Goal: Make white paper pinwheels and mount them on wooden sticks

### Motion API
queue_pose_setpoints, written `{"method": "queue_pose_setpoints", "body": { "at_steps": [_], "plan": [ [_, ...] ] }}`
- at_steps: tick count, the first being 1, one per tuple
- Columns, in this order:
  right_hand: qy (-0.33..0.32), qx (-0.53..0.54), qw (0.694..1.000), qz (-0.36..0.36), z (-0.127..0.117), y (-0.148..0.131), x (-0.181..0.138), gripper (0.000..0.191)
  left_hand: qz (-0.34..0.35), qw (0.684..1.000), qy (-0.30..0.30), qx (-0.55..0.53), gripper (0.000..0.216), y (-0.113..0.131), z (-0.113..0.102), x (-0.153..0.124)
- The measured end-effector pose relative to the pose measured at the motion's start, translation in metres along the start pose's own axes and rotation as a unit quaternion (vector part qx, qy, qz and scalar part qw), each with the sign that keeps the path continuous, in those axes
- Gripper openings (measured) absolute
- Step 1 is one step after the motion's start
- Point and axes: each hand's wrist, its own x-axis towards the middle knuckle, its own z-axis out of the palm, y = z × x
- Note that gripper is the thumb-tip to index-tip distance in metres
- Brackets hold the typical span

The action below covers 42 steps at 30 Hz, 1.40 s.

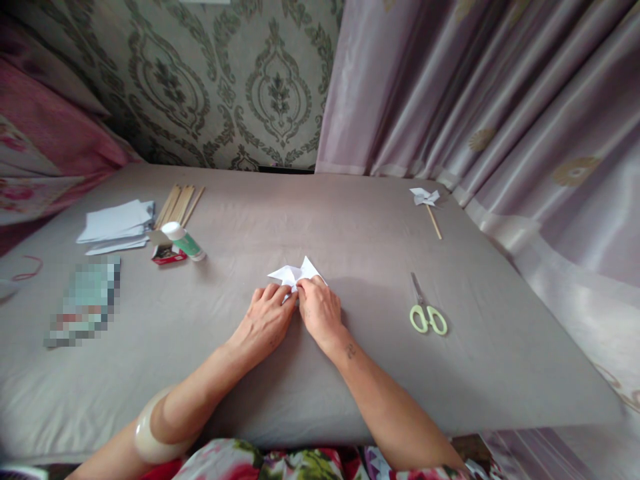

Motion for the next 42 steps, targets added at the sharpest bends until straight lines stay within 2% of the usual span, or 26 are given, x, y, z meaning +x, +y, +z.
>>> {"method": "queue_pose_setpoints", "body": {
  "at_steps": [5, 12, 17, 22, 28, 35, 42],
  "plan": [
    [-0.034, -0.071, 0.996, -0.047, -0.014, -0.006, -0.006, 0.028, 0.000, 1.000, 0.002, -0.008, 0.026, 0.000, 0.001, 0.000],
    [-0.021, -0.135, 0.983, -0.124, -0.018, -0.008, -0.009, 0.026, -0.004, 1.000, -0.011, -0.015, 0.024, 0.001, -0.002, 0.000],
    [-0.002, -0.060, 0.993, -0.100, -0.013, 0.003, -0.002, 0.028, 0.003, 1.000, 0.005, -0.009, 0.025, 0.001, 0.000, 0.000],
    [0.068, -0.004, 0.996, -0.061, -0.009, 0.014, 0.003, 0.033, 0.002, 1.000, 0.016, -0.003, 0.026, 0.000, 0.003, -0.001],
    [0.045, -0.029, 0.993, -0.105, -0.007, 0.012, 0.001, 0.031, 0.002, 1.000, 0.029, 0.000, 0.025, 0.000, 0.006, 0.000],
    [0.020, -0.074, 0.991, -0.108, -0.007, 0.008, 0.002, 0.029, -0.002, 1.000, 0.020, -0.010, 0.021, 0.001, 0.001, 0.000],
    [0.005, -0.121, 0.984, -0.130, -0.007, 0.001, 0.004, 0.029, -0.014, 0.997, 0.056, -0.052, 0.016, -0.004, -0.004, -0.001]
  ]
}}
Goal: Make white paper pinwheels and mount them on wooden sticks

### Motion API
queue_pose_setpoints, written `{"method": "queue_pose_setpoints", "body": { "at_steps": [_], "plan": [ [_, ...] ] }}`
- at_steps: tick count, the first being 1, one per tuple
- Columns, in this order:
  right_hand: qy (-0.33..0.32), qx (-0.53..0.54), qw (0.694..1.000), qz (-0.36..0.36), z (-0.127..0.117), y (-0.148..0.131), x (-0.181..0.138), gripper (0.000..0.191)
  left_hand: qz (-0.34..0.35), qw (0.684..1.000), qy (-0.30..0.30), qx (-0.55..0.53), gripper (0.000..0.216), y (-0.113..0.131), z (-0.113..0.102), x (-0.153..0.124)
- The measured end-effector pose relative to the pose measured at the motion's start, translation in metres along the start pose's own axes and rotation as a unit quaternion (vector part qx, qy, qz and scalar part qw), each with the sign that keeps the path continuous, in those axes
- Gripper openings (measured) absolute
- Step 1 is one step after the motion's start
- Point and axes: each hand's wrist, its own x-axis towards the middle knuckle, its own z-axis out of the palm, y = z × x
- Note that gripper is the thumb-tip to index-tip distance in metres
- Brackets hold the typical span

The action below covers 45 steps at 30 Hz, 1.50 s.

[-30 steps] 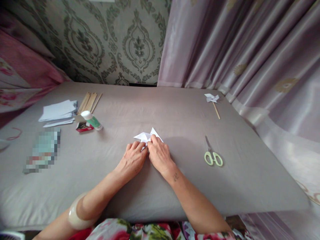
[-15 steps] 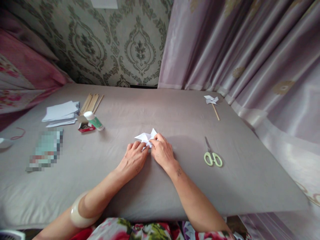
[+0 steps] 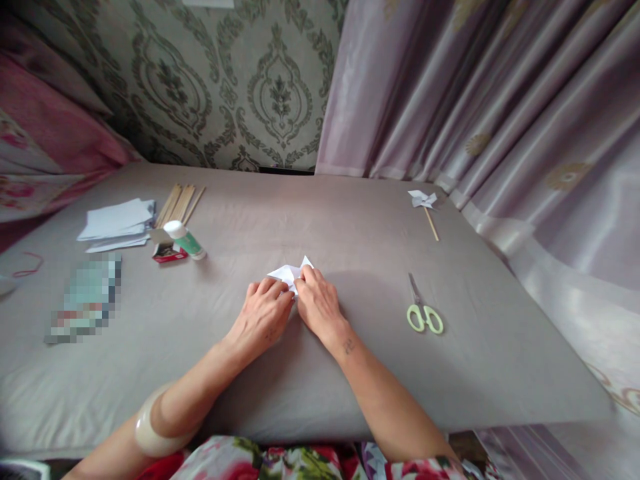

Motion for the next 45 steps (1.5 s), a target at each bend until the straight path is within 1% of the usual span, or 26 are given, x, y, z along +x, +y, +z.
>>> {"method": "queue_pose_setpoints", "body": {
  "at_steps": [2, 4, 8, 10, 11, 22, 30, 34, 36, 38, 41, 43, 45],
  "plan": [
    [0.004, 0.014, 1.000, 0.002, 0.000, 0.001, 0.001, 0.030, -0.011, 1.000, 0.008, -0.004, 0.018, -0.003, 0.001, 0.001],
    [0.017, 0.053, 0.998, 0.011, 0.001, 0.005, 0.001, 0.031, -0.023, 1.000, 0.015, -0.004, 0.019, -0.006, 0.002, 0.001],
    [0.085, 0.137, 0.985, 0.061, 0.000, 0.014, 0.000, 0.033, -0.035, 0.999, 0.029, 0.001, 0.022, -0.008, 0.001, 0.002],
    [0.113, 0.148, 0.979, 0.078, -0.001, 0.016, -0.001, 0.032, -0.042, 0.999, 0.031, 0.002, 0.024, -0.008, 0.000, 0.003],
    [0.116, 0.148, 0.979, 0.079, -0.001, 0.016, -0.002, 0.032, -0.047, 0.998, 0.029, 0.002, 0.025, -0.008, -0.001, 0.003],
    [0.068, 0.092, 0.993, 0.028, 0.003, 0.008, -0.004, 0.028, -0.087, 0.996, 0.013, 0.010, 0.030, -0.011, 0.000, 0.005],
    [0.036, 0.052, 0.998, 0.024, 0.000, 0.003, -0.002, 0.028, -0.103, 0.994, 0.018, 0.018, 0.031, -0.012, 0.002, 0.004],
    [0.042, 0.046, 0.998, 0.020, -0.001, 0.000, -0.002, 0.028, -0.122, 0.992, 0.027, 0.010, 0.028, -0.013, 0.001, 0.004],
    [0.048, 0.069, 0.996, 0.022, 0.000, 0.002, -0.002, 0.029, -0.141, 0.990, 0.028, 0.005, 0.027, -0.013, 0.001, 0.004],
    [0.071, 0.118, 0.990, 0.037, 0.001, 0.006, -0.001, 0.029, -0.161, 0.987, 0.027, 0.001, 0.028, -0.014, 0.002, 0.005],
    [0.154, 0.185, 0.967, 0.081, 0.001, 0.015, -0.001, 0.030, -0.184, 0.983, 0.023, -0.008, 0.029, -0.016, 0.005, 0.007],
    [0.211, 0.200, 0.951, 0.106, 0.000, 0.021, -0.001, 0.030, -0.197, 0.980, 0.016, -0.018, 0.028, -0.017, 0.007, 0.008],
    [0.241, 0.203, 0.942, 0.118, -0.001, 0.025, -0.003, 0.030, -0.211, 0.977, 0.009, -0.031, 0.026, -0.018, 0.009, 0.011]
  ]
}}
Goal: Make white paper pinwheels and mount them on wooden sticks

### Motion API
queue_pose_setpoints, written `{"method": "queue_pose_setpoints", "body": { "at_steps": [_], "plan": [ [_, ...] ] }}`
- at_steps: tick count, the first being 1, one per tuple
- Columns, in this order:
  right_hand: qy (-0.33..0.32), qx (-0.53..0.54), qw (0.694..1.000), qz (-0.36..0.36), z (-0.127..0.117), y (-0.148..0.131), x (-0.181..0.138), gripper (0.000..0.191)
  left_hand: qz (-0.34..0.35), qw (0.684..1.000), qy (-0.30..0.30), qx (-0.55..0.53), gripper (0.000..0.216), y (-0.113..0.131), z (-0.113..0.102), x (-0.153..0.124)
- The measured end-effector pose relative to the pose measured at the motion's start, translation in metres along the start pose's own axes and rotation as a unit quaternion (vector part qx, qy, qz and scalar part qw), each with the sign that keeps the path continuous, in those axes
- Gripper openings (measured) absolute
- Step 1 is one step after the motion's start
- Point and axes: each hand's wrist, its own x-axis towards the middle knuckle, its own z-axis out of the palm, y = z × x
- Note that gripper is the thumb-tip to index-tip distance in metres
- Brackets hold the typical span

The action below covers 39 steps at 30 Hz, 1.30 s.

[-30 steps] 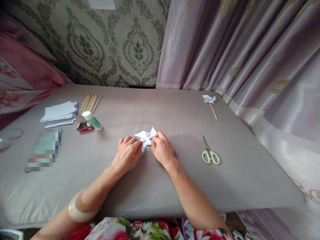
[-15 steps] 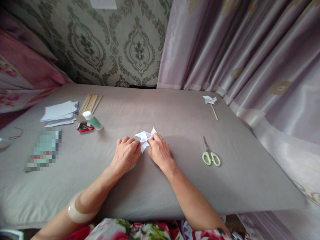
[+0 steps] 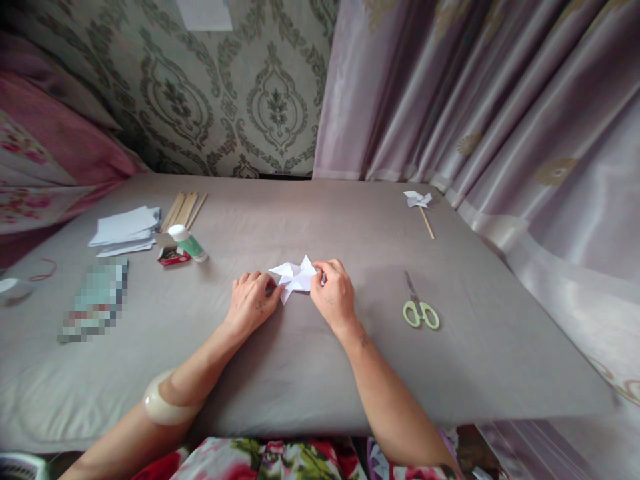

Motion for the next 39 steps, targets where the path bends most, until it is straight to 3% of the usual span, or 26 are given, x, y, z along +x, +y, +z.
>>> {"method": "queue_pose_setpoints", "body": {
  "at_steps": [7, 15, 25, 32, 39],
  "plan": [
    [-0.011, 0.017, 1.000, 0.003, -0.001, 0.001, -0.002, 0.029, -0.015, 0.998, -0.014, -0.060, 0.020, -0.003, 0.004, 0.009],
    [-0.003, 0.055, 0.998, -0.031, -0.003, 0.006, -0.001, 0.030, -0.025, 0.977, 0.033, -0.211, 0.019, -0.020, 0.003, 0.016],
    [-0.071, -0.042, 0.978, -0.193, -0.005, -0.002, -0.011, 0.042, -0.065, 0.916, 0.074, -0.389, 0.016, -0.034, 0.002, 0.027],
    [-0.099, -0.066, 0.958, -0.262, -0.003, -0.007, -0.016, 0.018, -0.055, 0.907, 0.075, -0.411, 0.015, -0.041, 0.010, 0.030],
    [-0.126, -0.107, 0.947, -0.276, 0.002, -0.009, -0.022, 0.014, -0.023, 0.918, 0.055, -0.393, 0.020, -0.039, 0.016, 0.030]
  ]
}}
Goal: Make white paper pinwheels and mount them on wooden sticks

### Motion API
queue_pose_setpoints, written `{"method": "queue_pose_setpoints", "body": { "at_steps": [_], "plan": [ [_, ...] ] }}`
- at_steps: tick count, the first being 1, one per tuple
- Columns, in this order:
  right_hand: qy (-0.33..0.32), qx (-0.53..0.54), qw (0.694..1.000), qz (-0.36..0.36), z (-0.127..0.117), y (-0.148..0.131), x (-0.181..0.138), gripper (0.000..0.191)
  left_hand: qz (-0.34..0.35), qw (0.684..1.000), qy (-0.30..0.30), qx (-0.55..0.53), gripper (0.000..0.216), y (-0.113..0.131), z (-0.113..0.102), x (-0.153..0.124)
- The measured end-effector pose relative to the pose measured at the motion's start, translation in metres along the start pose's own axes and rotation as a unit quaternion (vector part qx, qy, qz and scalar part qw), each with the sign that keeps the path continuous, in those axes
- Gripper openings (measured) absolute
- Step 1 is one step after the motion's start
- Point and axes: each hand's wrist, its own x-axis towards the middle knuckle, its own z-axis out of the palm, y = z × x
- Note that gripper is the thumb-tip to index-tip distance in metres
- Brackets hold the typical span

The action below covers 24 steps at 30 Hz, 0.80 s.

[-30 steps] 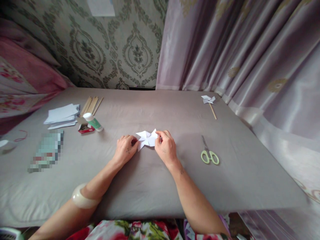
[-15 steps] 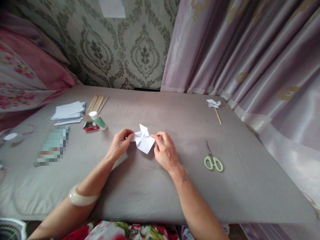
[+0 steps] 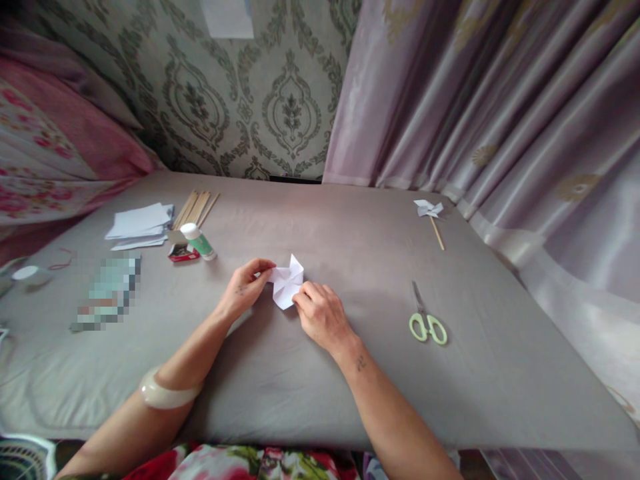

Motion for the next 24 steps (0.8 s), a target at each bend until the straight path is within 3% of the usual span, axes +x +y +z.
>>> {"method": "queue_pose_setpoints", "body": {
  "at_steps": [7, 14, 18, 24],
  "plan": [
    [-0.058, -0.024, 0.991, 0.119, -0.002, -0.010, -0.001, 0.010, 0.123, 0.973, 0.012, 0.197, 0.021, 0.024, -0.002, -0.015],
    [-0.119, 0.037, 0.976, 0.176, -0.007, -0.014, 0.000, 0.017, 0.206, 0.917, -0.148, 0.306, 0.023, 0.036, 0.003, -0.029],
    [-0.137, 0.064, 0.970, 0.188, -0.008, -0.012, 0.000, 0.017, 0.200, 0.900, -0.186, 0.340, 0.024, 0.040, 0.007, -0.034],
    [-0.147, 0.077, 0.965, 0.205, -0.009, -0.010, 0.001, 0.020, 0.169, 0.915, -0.162, 0.327, 0.027, 0.040, 0.009, -0.038]
  ]
}}
